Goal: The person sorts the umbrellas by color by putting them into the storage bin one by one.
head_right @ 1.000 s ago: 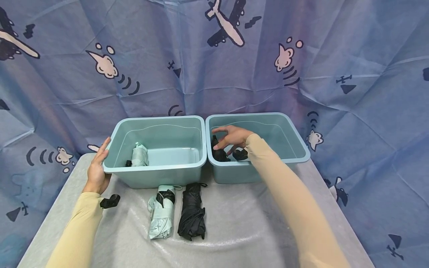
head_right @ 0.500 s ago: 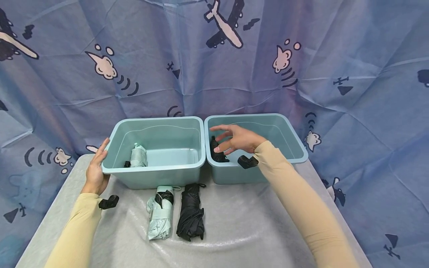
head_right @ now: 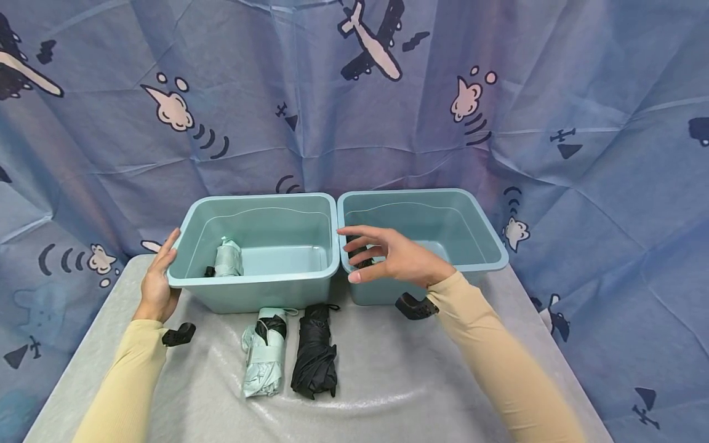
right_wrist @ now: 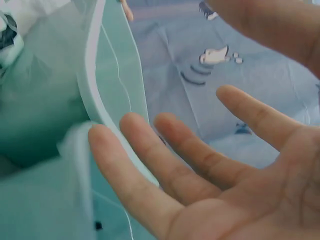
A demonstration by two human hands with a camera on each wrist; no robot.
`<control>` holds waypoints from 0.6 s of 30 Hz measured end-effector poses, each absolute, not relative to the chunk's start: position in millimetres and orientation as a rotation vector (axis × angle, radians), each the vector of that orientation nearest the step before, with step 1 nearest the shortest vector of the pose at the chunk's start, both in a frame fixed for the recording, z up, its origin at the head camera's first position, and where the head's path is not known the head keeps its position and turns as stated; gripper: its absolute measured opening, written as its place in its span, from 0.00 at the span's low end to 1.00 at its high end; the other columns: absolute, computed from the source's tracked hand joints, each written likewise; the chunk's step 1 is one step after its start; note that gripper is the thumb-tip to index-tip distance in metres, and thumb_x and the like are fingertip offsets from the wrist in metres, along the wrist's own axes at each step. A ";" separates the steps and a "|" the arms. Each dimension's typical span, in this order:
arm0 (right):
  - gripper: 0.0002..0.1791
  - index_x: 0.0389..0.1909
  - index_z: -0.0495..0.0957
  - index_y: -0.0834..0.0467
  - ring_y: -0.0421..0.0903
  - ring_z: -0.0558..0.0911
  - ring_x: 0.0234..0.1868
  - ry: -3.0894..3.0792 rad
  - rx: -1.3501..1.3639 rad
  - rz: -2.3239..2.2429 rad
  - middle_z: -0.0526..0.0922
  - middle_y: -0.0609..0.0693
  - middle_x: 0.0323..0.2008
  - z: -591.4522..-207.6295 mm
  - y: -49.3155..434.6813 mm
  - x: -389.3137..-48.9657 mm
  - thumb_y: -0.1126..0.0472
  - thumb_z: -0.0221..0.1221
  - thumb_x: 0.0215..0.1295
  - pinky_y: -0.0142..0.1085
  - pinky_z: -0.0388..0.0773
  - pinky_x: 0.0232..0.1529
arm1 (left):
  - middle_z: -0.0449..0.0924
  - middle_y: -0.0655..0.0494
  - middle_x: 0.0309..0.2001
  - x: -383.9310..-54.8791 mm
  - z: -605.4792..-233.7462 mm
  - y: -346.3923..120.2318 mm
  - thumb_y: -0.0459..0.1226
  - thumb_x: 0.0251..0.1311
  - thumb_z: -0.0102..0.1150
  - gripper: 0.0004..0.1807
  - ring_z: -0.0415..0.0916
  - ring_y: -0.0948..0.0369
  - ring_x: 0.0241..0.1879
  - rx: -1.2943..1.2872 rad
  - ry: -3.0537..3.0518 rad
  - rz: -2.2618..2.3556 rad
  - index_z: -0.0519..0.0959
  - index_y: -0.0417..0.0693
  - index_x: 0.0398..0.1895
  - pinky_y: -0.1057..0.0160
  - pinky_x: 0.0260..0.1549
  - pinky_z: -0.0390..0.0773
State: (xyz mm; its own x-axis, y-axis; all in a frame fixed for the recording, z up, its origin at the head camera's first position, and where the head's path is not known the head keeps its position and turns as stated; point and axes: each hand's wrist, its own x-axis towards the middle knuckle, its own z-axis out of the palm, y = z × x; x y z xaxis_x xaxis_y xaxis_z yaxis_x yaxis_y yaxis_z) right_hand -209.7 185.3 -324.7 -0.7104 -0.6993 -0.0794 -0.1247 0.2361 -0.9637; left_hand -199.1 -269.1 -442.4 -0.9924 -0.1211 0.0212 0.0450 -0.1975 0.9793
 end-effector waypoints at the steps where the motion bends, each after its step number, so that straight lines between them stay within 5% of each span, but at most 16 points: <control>1: 0.45 0.77 0.62 0.51 0.63 0.74 0.65 2.004 -0.759 -1.499 0.68 0.65 0.69 -326.2 184.1 -204.6 0.65 0.71 0.61 0.49 0.79 0.57 | 0.44 0.58 0.82 -199.1 -442.3 -269.1 0.44 0.82 0.31 0.29 0.48 0.58 0.77 0.093 -1.922 -2.344 0.48 0.59 0.83 0.60 0.70 0.57; 18: 0.43 0.76 0.64 0.53 0.59 0.76 0.62 1.901 -0.719 -1.566 0.71 0.61 0.65 -405.7 163.6 -149.7 0.65 0.71 0.61 0.52 0.76 0.60 | 0.44 0.58 0.82 -199.7 -444.7 -269.9 0.44 0.82 0.32 0.29 0.48 0.57 0.77 0.080 -1.908 -2.351 0.50 0.61 0.83 0.63 0.67 0.59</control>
